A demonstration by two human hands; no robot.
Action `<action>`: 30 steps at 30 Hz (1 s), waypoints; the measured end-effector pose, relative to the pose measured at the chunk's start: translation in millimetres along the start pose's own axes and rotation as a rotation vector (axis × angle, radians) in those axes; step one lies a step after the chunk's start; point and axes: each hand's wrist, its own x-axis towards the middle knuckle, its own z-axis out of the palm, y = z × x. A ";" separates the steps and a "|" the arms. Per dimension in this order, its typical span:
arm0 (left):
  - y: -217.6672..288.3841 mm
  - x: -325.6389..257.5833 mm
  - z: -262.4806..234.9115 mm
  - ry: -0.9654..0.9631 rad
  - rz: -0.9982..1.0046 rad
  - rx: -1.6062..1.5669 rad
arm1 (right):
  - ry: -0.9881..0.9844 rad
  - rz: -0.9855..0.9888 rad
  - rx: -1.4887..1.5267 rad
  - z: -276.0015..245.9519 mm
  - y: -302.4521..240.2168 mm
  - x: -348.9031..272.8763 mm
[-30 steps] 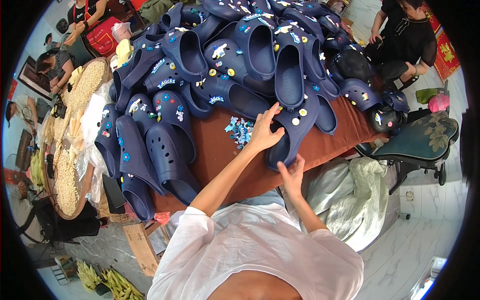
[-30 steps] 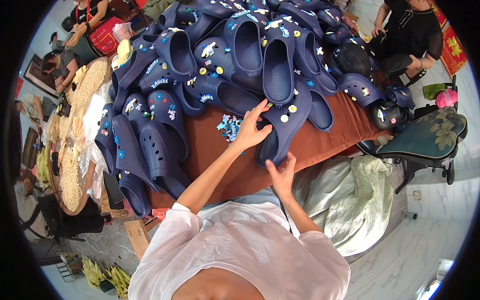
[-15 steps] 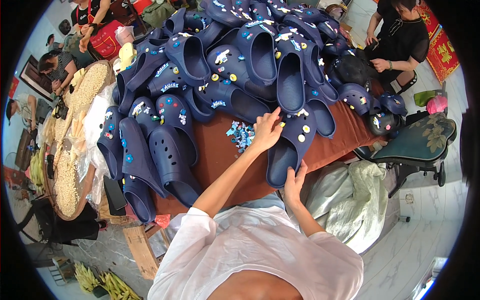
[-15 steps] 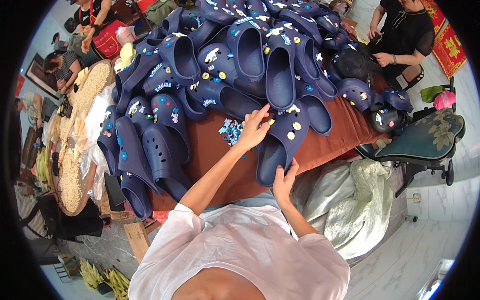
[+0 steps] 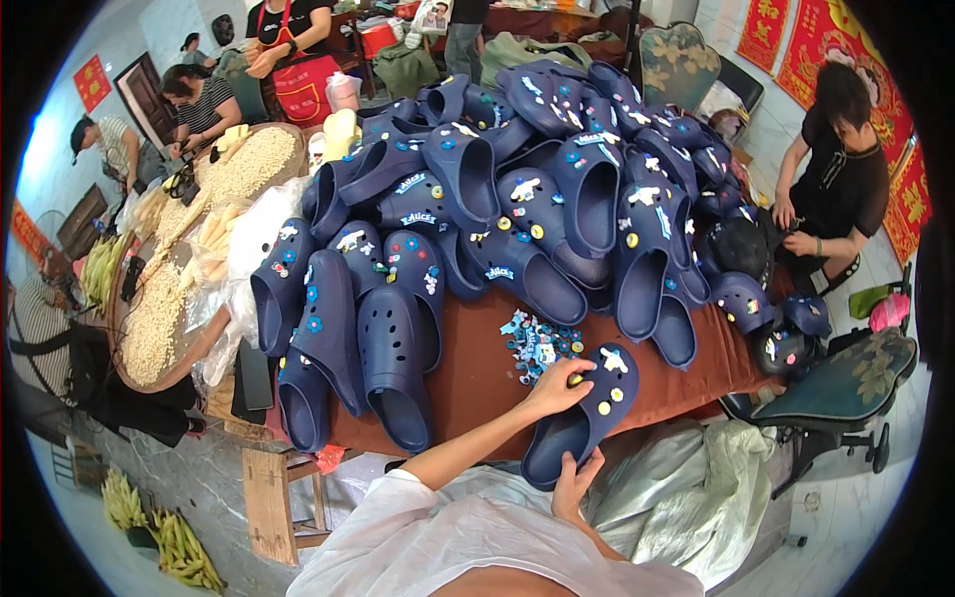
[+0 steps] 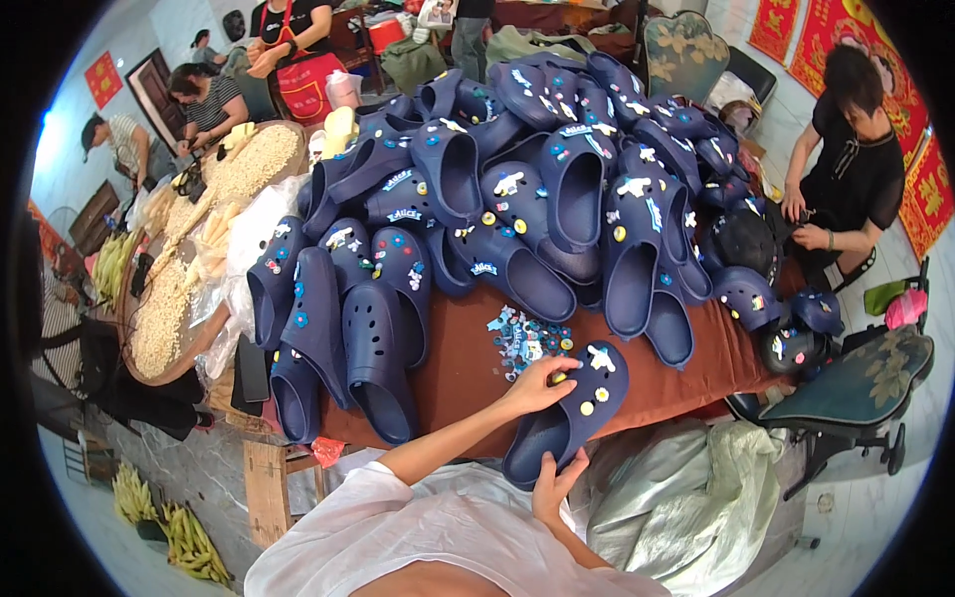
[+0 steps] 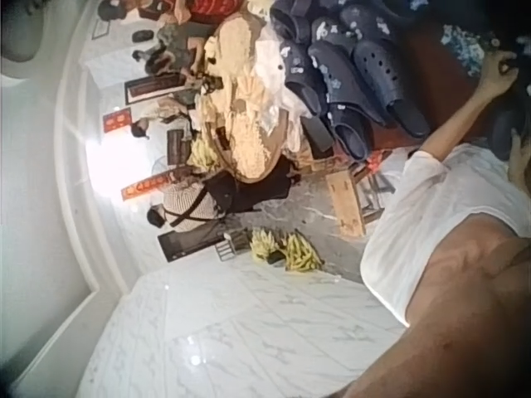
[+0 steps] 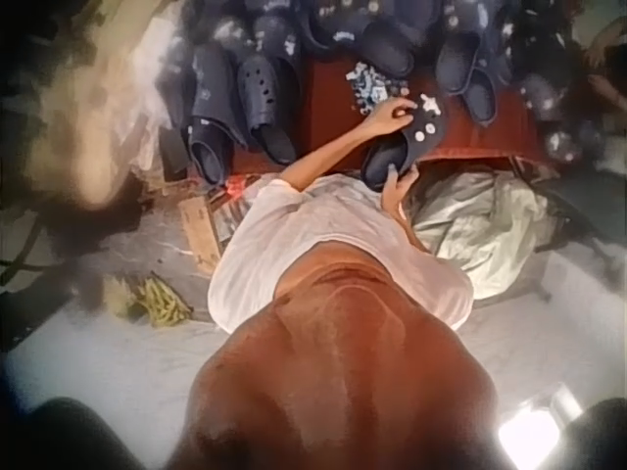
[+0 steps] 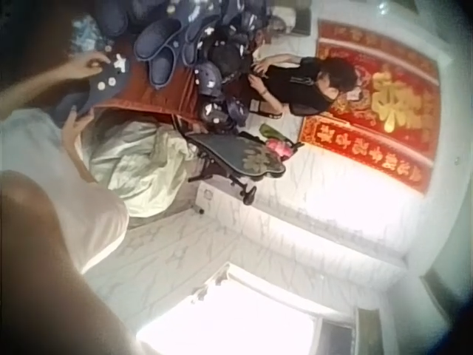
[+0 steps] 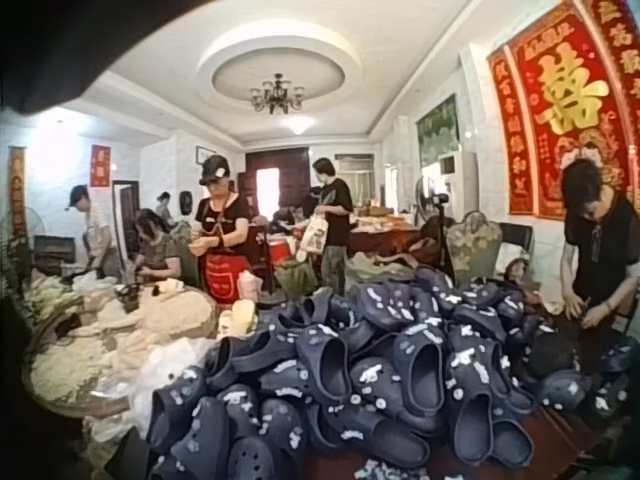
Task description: Decorate blue clogs with various cartoon charms.
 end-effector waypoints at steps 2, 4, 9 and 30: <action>3.9 -6.9 -6.9 0.005 -0.082 -0.051 | -0.037 -0.004 -0.045 -1.7 1.2 -6.3; 5.6 -16.0 -15.3 0.032 -0.131 -0.222 | -0.077 -0.025 -0.046 -1.9 2.6 -9.4; 27.9 -55.3 -40.7 0.165 -0.205 -0.074 | -0.210 -0.058 -0.054 -7.4 11.9 -20.2; 12.4 -103.6 -103.5 0.641 -0.128 0.399 | -0.616 -0.071 -0.438 43.2 6.3 28.4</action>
